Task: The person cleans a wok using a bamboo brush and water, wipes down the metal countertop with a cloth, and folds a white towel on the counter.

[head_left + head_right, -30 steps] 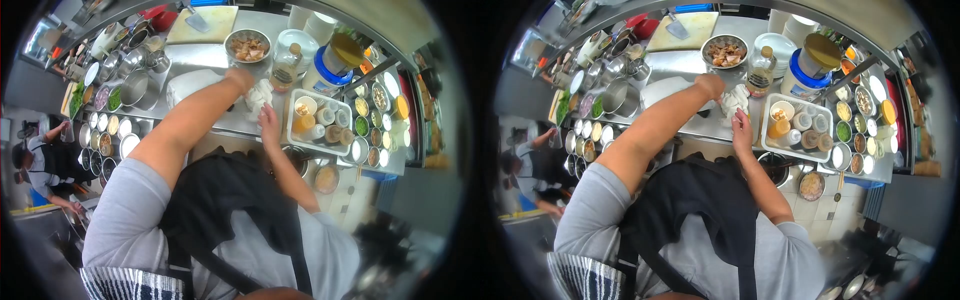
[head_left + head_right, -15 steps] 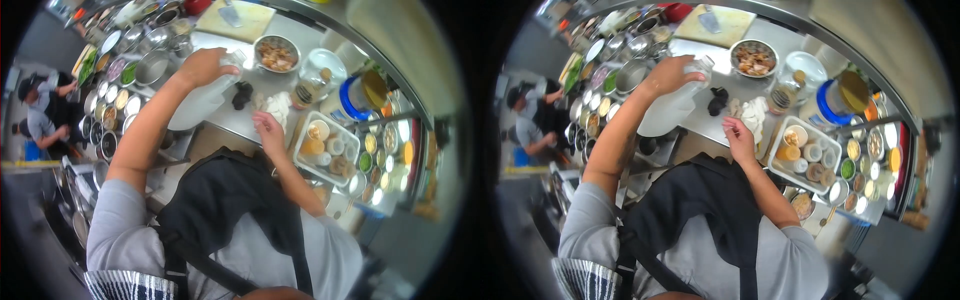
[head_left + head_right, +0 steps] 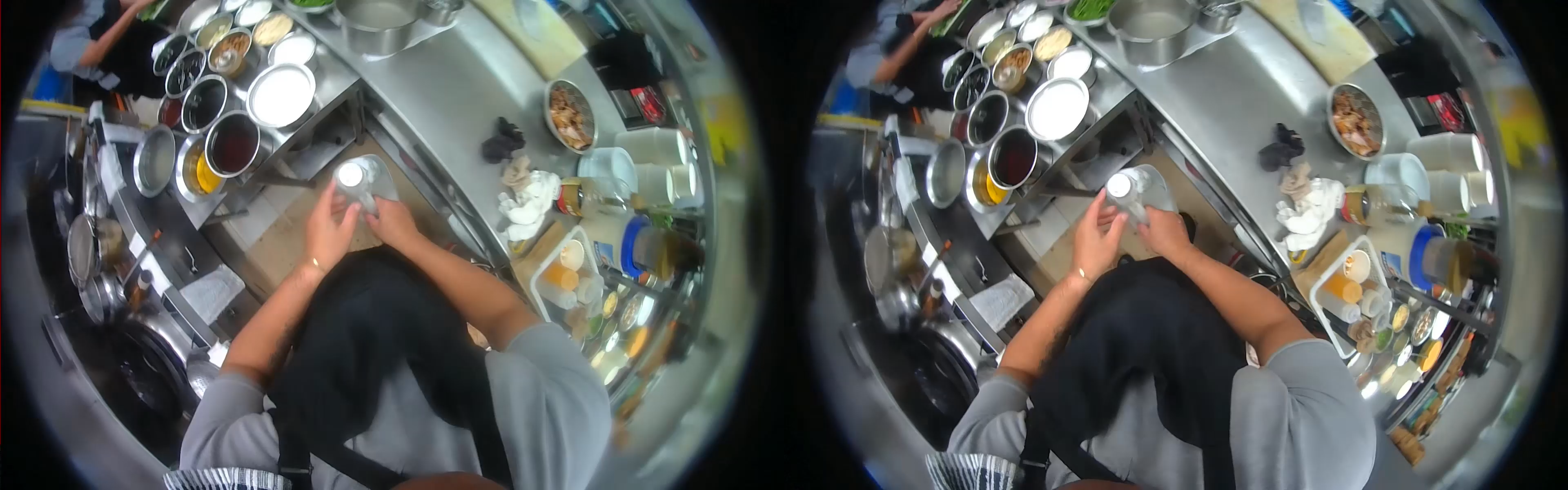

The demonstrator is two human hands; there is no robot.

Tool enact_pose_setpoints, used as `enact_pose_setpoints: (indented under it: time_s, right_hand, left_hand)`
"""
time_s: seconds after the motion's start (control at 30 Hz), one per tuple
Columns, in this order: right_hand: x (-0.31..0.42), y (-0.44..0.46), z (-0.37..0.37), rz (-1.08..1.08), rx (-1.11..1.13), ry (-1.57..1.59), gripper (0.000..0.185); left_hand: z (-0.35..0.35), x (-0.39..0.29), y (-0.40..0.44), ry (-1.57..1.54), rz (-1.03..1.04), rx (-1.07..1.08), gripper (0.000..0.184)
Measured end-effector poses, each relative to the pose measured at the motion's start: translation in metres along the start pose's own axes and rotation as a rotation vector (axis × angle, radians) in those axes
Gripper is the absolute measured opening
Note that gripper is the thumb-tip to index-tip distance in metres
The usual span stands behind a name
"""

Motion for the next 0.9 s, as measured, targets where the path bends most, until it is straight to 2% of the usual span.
enact_pose_setpoints:
  time_s: [0.03, 0.1, 0.13, 0.2, 0.23, 0.3, 0.33, 0.37, 0.4, 0.53, 0.63, 0.7, 0.8, 0.9]
  right_hand:
    - [-0.025, 0.009, 0.039, 0.002, 0.029, -0.007, 0.045]
    - [-0.085, 0.039, 0.101, 0.077, -0.097, 0.046, 0.041]
    - [-0.111, 0.05, 0.125, 0.085, -0.078, 0.038, 0.041]
    - [-0.168, 0.065, 0.171, 0.354, -0.023, 0.097, 0.048]
    - [-0.196, 0.07, 0.194, 0.362, -0.011, 0.092, 0.048]
    - [-0.257, 0.075, 0.234, 0.549, -0.179, 0.062, 0.058]
    - [-0.285, 0.079, 0.257, 0.556, -0.177, 0.056, 0.058]
    - [-0.314, 0.084, 0.276, 0.654, -0.259, 0.096, 0.063]
    - [-0.338, 0.09, 0.287, 0.749, -0.341, 0.136, 0.068]
    - [-0.388, 0.106, 0.307, 0.9, -0.383, 0.212, 0.076]
    - [-0.396, 0.122, 0.303, 1.029, -0.736, 0.623, 0.063]
    - [-0.426, 0.134, 0.301, 1.046, -0.815, 0.61, 0.056]
    - [-0.485, 0.154, 0.3, 1.033, -0.803, 0.466, 0.046]
    - [-0.509, 0.159, 0.288, 1.022, -0.709, 0.385, 0.037]
  left_hand:
    - [-0.011, 0.021, -0.018, -0.007, -0.027, -0.009, 0.08]
    - [-0.029, 0.064, -0.037, 0.089, -0.066, -0.021, 0.077]
    - [-0.037, 0.094, -0.05, 0.058, -0.168, -0.042, 0.077]
    - [-0.053, 0.152, -0.077, 0.058, -0.342, -0.069, 0.076]
    - [-0.058, 0.176, -0.091, 0.09, -0.412, -0.076, 0.075]
    - [-0.066, 0.203, -0.111, 0.18, -0.529, -0.062, 0.073]
    - [-0.069, 0.215, -0.121, 0.189, -0.584, -0.045, 0.073]
    - [-0.069, 0.227, -0.129, 0.195, -0.636, -0.03, 0.072]
    - [-0.068, 0.238, -0.136, 0.187, -0.64, -0.028, 0.072]
    - [-0.057, 0.281, -0.162, 0.223, -0.67, 0.029, 0.072]
    - [-0.045, 0.295, -0.158, 0.229, -0.656, 0.059, 0.071]
    - [-0.037, 0.292, -0.152, 0.236, -0.659, 0.084, 0.07]
    - [-0.031, 0.291, -0.139, 0.158, -0.714, 0.079, 0.069]
    - [-0.031, 0.292, -0.128, 0.217, -0.594, 0.118, 0.069]
Point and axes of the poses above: each hand's wrist, its own y-axis towards the middle knuckle, its own z-axis out of the palm, x = y × z, the point moved 2 cm from there along y, towards the middle knuckle, and after that the axes turned 4 degrees about -y, right-handed, at the moved point
